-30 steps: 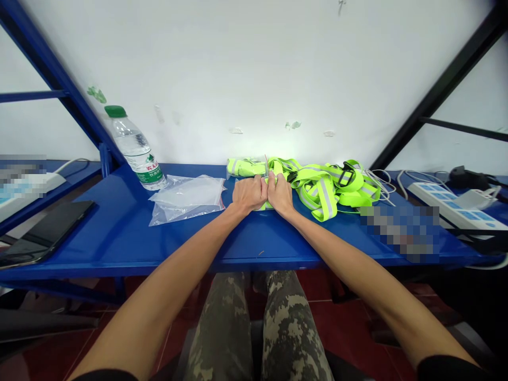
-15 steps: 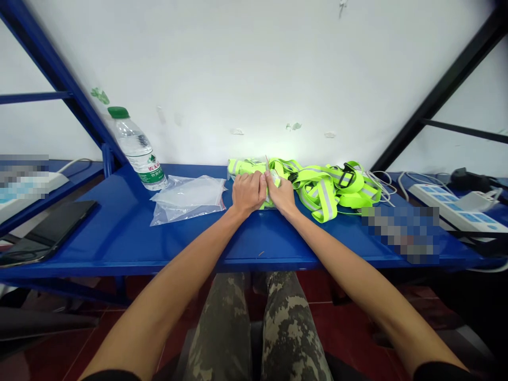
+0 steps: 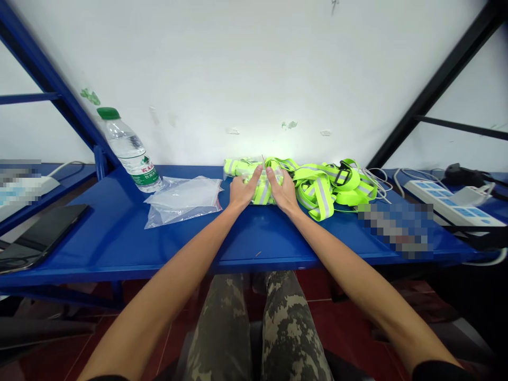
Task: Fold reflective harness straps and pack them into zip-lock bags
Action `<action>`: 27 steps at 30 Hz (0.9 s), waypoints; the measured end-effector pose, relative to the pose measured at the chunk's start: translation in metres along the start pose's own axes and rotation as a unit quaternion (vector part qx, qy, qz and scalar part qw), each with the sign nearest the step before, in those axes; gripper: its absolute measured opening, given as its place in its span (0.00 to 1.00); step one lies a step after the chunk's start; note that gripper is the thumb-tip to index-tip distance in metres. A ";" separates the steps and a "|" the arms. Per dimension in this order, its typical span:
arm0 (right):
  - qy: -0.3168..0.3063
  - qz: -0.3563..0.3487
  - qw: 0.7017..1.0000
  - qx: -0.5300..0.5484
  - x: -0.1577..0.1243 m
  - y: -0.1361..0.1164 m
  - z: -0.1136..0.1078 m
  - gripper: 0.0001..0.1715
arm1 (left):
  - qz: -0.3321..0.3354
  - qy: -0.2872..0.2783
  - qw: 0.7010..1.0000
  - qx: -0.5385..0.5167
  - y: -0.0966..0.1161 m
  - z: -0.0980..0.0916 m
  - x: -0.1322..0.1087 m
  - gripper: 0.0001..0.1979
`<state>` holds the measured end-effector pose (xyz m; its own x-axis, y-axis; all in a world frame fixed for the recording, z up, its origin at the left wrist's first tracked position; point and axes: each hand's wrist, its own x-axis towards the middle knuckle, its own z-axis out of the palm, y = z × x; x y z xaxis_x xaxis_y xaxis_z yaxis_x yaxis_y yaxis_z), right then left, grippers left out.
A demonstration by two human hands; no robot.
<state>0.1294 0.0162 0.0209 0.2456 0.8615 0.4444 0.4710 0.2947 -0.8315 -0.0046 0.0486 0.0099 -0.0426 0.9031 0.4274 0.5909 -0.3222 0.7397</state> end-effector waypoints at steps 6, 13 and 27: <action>0.006 0.015 1.000 -0.004 -0.005 -0.002 0.004 0.32 | -0.032 0.023 0.999 -0.010 0.011 -0.002 -0.007 0.26; 0.051 0.010 0.998 -0.022 -0.002 0.002 0.009 0.30 | -0.038 0.049 0.997 -0.037 0.011 0.001 -0.009 0.25; 0.031 -0.017 0.999 0.003 0.000 0.007 0.008 0.30 | -0.043 0.069 0.995 -0.065 0.006 0.002 -0.007 0.29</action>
<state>0.1257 0.0212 0.0125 0.2809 0.8238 0.4924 0.4757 0.3261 -0.8169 0.0007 0.0409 0.0104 -0.2044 0.8844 0.4196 0.4706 -0.2871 0.8343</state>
